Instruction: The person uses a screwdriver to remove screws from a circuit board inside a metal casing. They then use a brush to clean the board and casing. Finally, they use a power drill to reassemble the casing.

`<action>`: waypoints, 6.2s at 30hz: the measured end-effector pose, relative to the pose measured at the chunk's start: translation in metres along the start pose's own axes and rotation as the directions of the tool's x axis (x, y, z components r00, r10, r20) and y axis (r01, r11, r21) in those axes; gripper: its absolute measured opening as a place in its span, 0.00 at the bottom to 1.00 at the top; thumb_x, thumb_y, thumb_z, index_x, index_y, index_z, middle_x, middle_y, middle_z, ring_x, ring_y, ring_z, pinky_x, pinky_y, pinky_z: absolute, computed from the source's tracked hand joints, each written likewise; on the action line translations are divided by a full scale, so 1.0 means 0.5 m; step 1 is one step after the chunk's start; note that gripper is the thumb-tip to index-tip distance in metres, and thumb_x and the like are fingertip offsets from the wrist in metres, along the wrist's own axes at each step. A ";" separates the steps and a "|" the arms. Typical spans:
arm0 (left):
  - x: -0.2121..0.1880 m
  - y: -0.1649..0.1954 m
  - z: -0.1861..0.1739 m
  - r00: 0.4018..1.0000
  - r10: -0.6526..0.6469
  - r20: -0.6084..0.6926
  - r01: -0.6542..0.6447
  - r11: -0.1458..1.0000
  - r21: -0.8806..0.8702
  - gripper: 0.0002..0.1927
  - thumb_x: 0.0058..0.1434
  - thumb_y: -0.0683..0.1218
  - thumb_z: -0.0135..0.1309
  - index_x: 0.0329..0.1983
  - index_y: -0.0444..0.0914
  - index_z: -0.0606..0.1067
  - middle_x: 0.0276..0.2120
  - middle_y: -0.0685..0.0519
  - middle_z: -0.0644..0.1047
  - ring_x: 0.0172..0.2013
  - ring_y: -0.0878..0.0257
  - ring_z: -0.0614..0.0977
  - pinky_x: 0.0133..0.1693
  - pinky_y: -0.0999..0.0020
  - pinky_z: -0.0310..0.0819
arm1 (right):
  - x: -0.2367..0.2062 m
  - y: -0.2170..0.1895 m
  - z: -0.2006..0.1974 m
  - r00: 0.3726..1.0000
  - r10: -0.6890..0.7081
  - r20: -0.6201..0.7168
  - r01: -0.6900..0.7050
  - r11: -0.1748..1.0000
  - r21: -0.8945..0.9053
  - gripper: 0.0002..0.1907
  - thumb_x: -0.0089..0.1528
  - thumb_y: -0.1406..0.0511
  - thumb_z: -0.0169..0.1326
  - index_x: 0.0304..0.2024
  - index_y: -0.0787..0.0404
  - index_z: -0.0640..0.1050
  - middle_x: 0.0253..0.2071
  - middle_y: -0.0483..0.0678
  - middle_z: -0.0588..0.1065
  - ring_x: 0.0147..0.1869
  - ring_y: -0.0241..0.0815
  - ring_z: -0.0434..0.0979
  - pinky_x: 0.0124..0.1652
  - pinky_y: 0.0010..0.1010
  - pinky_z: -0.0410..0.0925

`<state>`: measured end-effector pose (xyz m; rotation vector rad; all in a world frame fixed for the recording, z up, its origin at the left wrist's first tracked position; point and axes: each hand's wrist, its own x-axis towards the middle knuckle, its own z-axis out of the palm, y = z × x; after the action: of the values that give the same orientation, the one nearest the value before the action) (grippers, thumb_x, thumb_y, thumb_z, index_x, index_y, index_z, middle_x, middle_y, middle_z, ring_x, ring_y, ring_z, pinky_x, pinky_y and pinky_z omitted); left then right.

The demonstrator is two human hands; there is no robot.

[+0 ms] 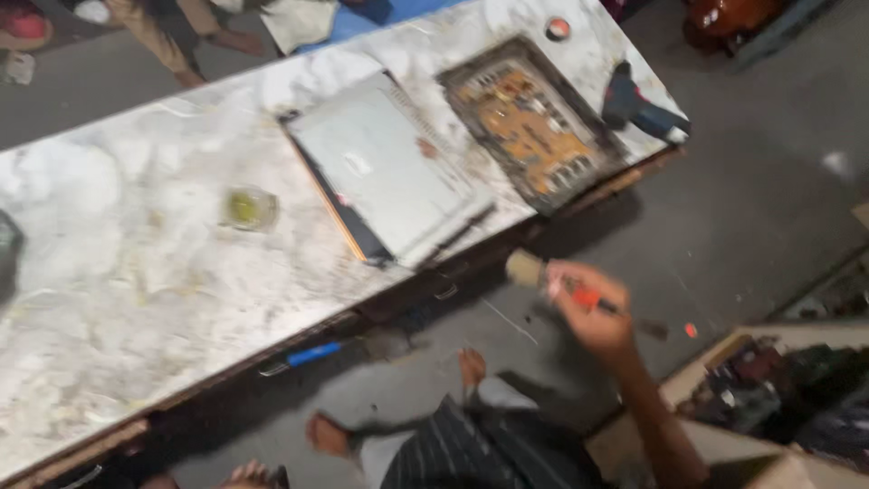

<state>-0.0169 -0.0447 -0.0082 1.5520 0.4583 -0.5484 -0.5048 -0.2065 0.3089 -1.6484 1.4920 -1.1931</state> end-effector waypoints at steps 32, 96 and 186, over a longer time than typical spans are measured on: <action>-0.705 -0.494 0.722 0.587 -0.146 0.796 -0.441 0.767 0.466 0.30 0.63 0.61 0.51 0.22 0.29 0.74 0.15 0.43 0.71 0.18 0.56 0.73 0.25 0.59 0.70 | 0.857 0.109 -0.559 0.753 -0.442 -0.488 0.625 0.713 0.318 0.11 0.72 0.71 0.60 0.53 0.69 0.73 0.51 0.56 0.77 0.48 0.42 0.81 0.51 0.32 0.76; -0.955 -0.326 0.638 0.747 0.059 0.662 -0.429 0.803 0.413 0.19 0.68 0.52 0.52 0.29 0.32 0.69 0.17 0.48 0.70 0.19 0.63 0.73 0.25 0.62 0.67 | 0.853 0.376 0.012 0.264 -0.199 0.944 0.306 0.945 0.113 0.07 0.63 0.65 0.58 0.31 0.58 0.75 0.26 0.48 0.76 0.28 0.37 0.77 0.28 0.33 0.71; -0.950 -0.361 0.761 0.806 0.507 0.306 -0.496 0.860 -0.117 0.33 0.79 0.60 0.25 0.58 0.31 0.73 0.56 0.41 0.76 0.60 0.50 0.75 0.65 0.56 0.63 | 0.575 0.369 -0.060 0.314 -0.088 0.945 -0.114 0.985 0.130 0.07 0.63 0.67 0.55 0.33 0.63 0.71 0.27 0.48 0.76 0.26 0.36 0.79 0.27 0.28 0.73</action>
<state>-0.5298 -0.3947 0.1232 1.4388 -0.2058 -0.3674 -0.6223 -0.5162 0.2200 -1.6809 0.5532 -0.1023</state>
